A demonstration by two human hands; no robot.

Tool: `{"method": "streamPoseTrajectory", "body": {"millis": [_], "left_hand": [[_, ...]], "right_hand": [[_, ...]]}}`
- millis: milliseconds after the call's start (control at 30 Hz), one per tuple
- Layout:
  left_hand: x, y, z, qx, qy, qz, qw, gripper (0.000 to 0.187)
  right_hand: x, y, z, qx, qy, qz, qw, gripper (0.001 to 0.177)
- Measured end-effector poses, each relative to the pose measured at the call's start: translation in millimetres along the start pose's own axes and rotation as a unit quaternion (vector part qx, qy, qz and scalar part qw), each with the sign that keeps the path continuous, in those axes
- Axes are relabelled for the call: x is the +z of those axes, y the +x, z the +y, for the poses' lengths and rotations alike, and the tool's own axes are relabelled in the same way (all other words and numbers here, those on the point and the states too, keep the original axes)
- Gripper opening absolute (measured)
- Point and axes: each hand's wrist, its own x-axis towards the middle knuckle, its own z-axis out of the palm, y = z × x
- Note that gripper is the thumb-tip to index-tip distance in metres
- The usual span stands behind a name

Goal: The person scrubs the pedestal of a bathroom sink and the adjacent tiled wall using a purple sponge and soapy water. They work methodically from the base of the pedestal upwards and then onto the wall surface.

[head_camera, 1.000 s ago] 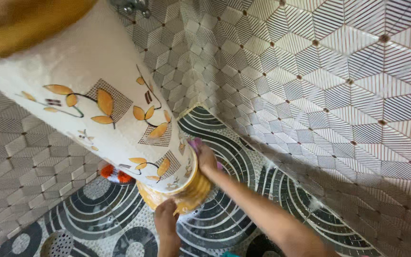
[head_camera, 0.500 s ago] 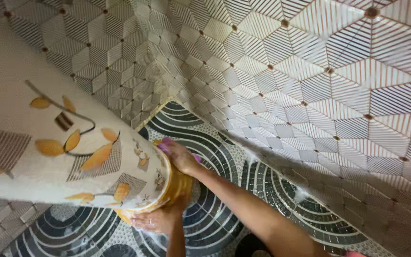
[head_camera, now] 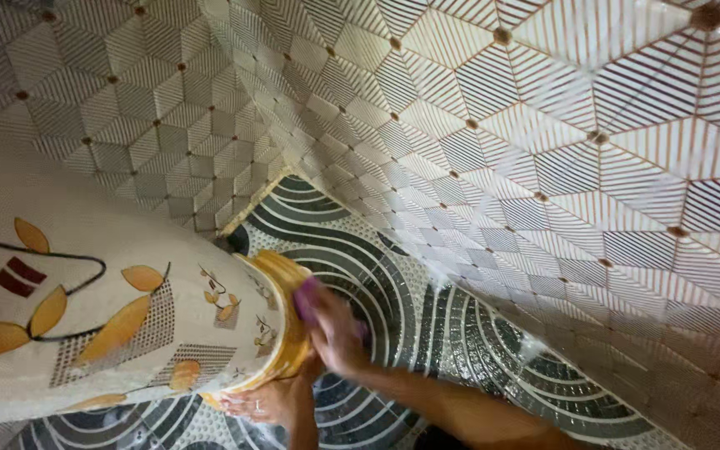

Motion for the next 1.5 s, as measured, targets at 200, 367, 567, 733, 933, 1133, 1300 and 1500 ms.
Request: {"method": "streamPoseTrajectory", "body": {"millis": [200, 367, 567, 733, 933, 1133, 1300, 1500], "left_hand": [[-8, 2, -10, 0.071, -0.013, -0.025, 0.997, 0.183], [-23, 8, 6, 0.002, -0.04, -0.114, 0.993, 0.185], [-21, 3, 1, 0.092, -0.009, -0.069, 0.993, 0.177], [-17, 2, 3, 0.095, -0.012, -0.068, 0.993, 0.18], [-31, 1, 14, 0.081, -0.042, -0.082, 0.992, 0.18], [-30, 3, 13, 0.124, 0.011, -0.047, 0.991, 0.181], [-17, 1, 2, 0.11, -0.013, -0.039, 0.993, 0.171], [-29, 1, 16, 0.062, -0.038, -0.104, 0.992, 0.176]], "right_hand": [[54, 136, 71, -0.051, 0.094, -0.286, 0.952, 0.037], [52, 134, 55, 0.019, -0.08, -0.288, 0.954, 0.034], [-31, -4, -12, 0.106, -0.156, -0.18, 0.965, 0.058], [-11, -14, -19, 0.173, -0.011, -0.131, 0.976, 0.045], [65, 119, 79, 0.165, 0.257, -0.259, 0.916, 0.05], [53, 99, 52, 0.258, 0.274, -0.222, 0.9, 0.033], [-31, -19, -25, 0.184, -0.082, -0.211, 0.957, 0.05], [-2, 17, 10, 0.116, 0.04, -0.112, 0.986, 0.051]]}}
